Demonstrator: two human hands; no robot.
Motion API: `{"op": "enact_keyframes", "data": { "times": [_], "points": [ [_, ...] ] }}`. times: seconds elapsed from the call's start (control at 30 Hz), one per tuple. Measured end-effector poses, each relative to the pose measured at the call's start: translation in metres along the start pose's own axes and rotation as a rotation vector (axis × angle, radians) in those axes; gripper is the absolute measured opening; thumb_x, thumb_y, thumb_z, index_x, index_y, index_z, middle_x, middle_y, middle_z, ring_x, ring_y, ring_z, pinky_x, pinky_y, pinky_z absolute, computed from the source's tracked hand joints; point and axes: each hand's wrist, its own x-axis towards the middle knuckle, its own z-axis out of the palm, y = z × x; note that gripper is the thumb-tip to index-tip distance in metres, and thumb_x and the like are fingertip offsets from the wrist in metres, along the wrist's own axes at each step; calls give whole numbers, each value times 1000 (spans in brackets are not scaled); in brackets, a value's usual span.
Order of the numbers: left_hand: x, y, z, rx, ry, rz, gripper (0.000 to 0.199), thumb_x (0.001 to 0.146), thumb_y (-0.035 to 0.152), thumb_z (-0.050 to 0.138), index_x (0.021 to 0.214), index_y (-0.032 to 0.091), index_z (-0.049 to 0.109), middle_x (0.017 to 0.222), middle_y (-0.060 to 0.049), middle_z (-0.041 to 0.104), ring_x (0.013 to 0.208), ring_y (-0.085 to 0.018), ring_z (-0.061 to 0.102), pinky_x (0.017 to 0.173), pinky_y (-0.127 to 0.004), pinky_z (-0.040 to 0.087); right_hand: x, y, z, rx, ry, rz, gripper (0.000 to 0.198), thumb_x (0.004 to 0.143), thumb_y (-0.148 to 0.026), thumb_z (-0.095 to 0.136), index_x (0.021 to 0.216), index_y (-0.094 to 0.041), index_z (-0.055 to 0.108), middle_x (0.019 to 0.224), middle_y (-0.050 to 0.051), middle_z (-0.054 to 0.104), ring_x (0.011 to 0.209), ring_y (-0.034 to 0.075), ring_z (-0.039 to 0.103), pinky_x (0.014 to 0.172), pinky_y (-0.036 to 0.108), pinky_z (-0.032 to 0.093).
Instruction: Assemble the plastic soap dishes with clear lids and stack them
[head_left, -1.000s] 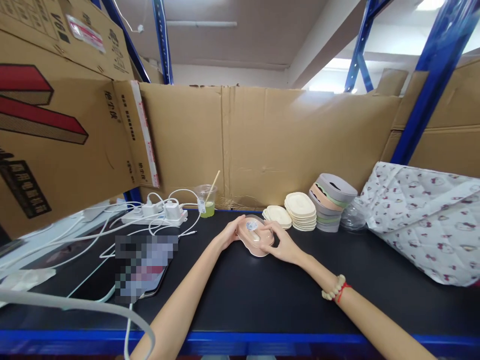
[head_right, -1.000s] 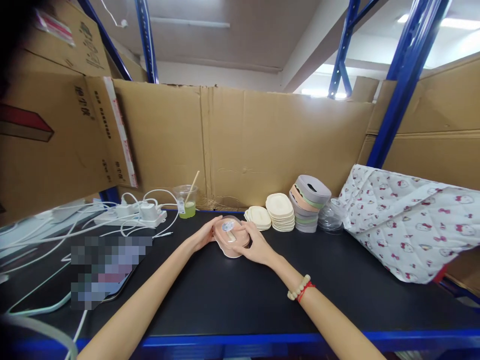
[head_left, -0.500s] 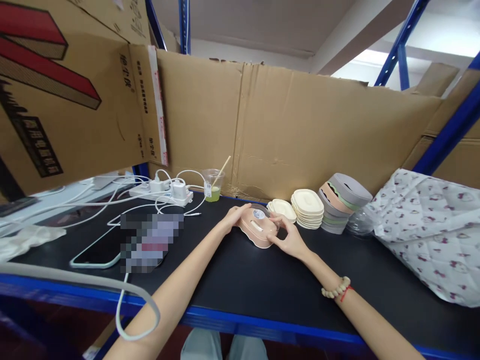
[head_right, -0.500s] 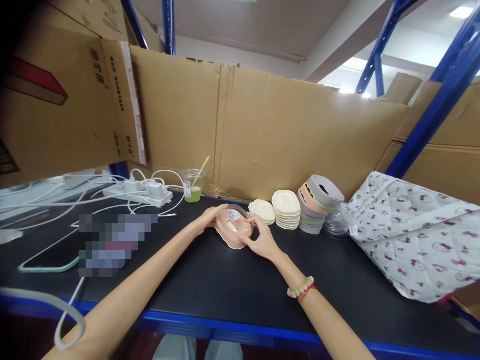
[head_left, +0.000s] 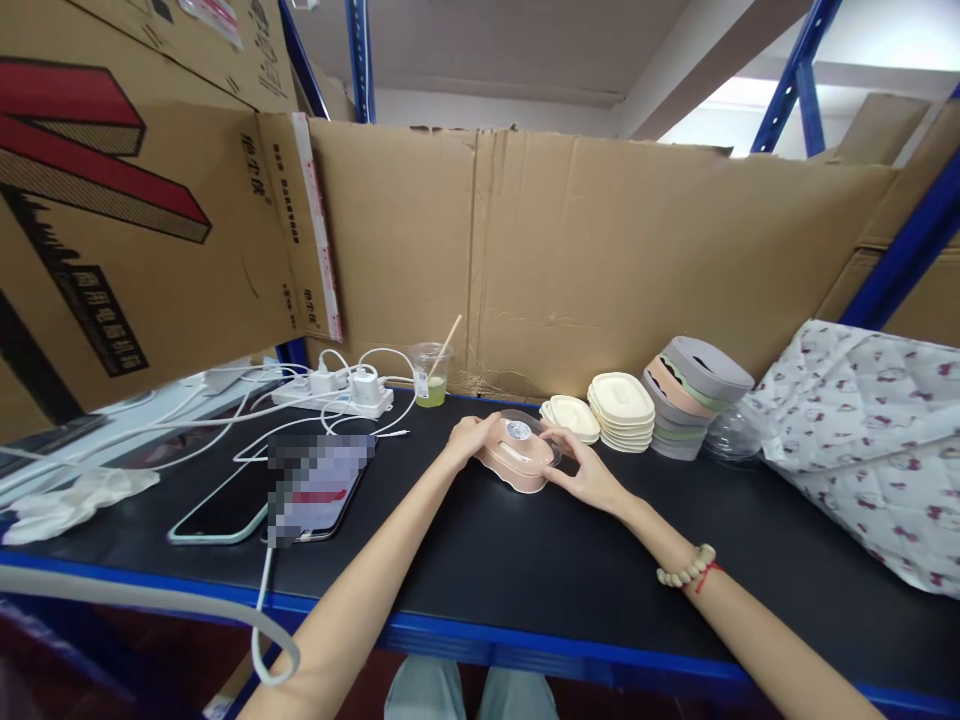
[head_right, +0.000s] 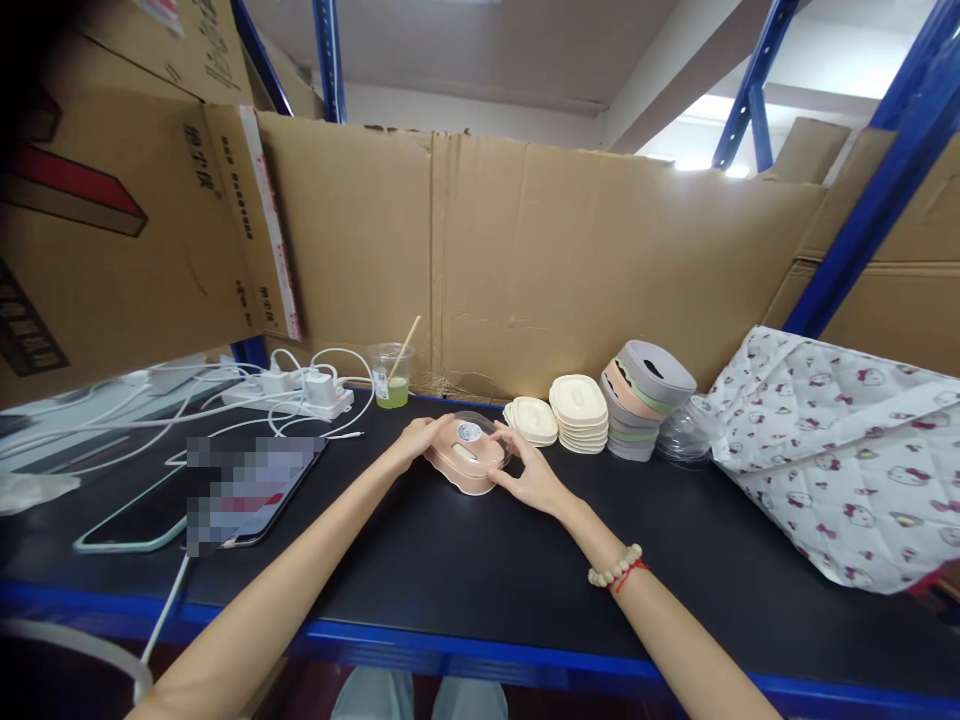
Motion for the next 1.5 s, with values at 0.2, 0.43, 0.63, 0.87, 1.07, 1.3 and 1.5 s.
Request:
{"op": "enact_keyframes", "data": {
  "times": [0.2, 0.43, 0.63, 0.87, 1.07, 1.3, 1.5],
  "points": [
    [-2, 0, -1, 25, 32, 64, 22, 73, 40, 60, 80, 19, 65, 109, -13, 68, 114, -32, 55, 93, -34, 38, -1, 2, 0, -5, -64, 8, 43, 77, -43, 62, 113, -23, 51, 131, 13, 53, 121, 24, 52, 102, 42, 42],
    [7, -4, -6, -24, -25, 74, 9, 70, 27, 63, 72, 19, 64, 98, -10, 70, 101, -28, 61, 84, -31, 44, -2, 2, -2, -80, -83, -16, 39, 80, -43, 59, 113, -22, 55, 134, 14, 50, 128, 25, 44, 105, 46, 37],
    [17, -13, -5, -85, -55, 86, 19, 68, 27, 67, 84, 18, 65, 90, -7, 69, 93, -24, 62, 75, -28, 46, -3, -2, -2, -92, -70, -21, 42, 76, -42, 64, 112, -23, 56, 134, 13, 52, 127, 25, 45, 105, 46, 36],
    [11, -9, -4, 32, -23, 151, 29, 71, 25, 67, 98, 16, 65, 90, -8, 66, 92, -25, 62, 80, -32, 46, -1, -1, 1, -90, -47, -19, 43, 73, -46, 67, 107, -21, 60, 129, 14, 55, 124, 26, 48, 101, 44, 41],
    [-23, 7, 20, 360, 219, 547, 32, 84, 27, 49, 114, 21, 58, 117, -11, 57, 112, -28, 50, 96, -45, 34, -1, -6, 1, -342, -79, -91, 41, 82, -41, 55, 121, -27, 57, 131, 9, 55, 121, 23, 52, 100, 43, 42],
    [-19, 4, 34, 576, 102, 617, 35, 87, 26, 38, 109, 18, 64, 119, -12, 59, 113, -28, 49, 99, -43, 31, 6, 4, -26, -715, 172, -83, 36, 86, -18, 35, 110, -24, 62, 122, 9, 62, 117, 24, 54, 96, 45, 39],
    [4, -12, 21, 632, 248, 581, 32, 81, 17, 39, 100, 20, 65, 112, -11, 65, 113, -30, 51, 99, -45, 33, -4, 29, -69, -979, 465, 29, 34, 86, -21, 38, 112, -19, 59, 123, 15, 59, 118, 29, 50, 96, 49, 32]
  ]
}}
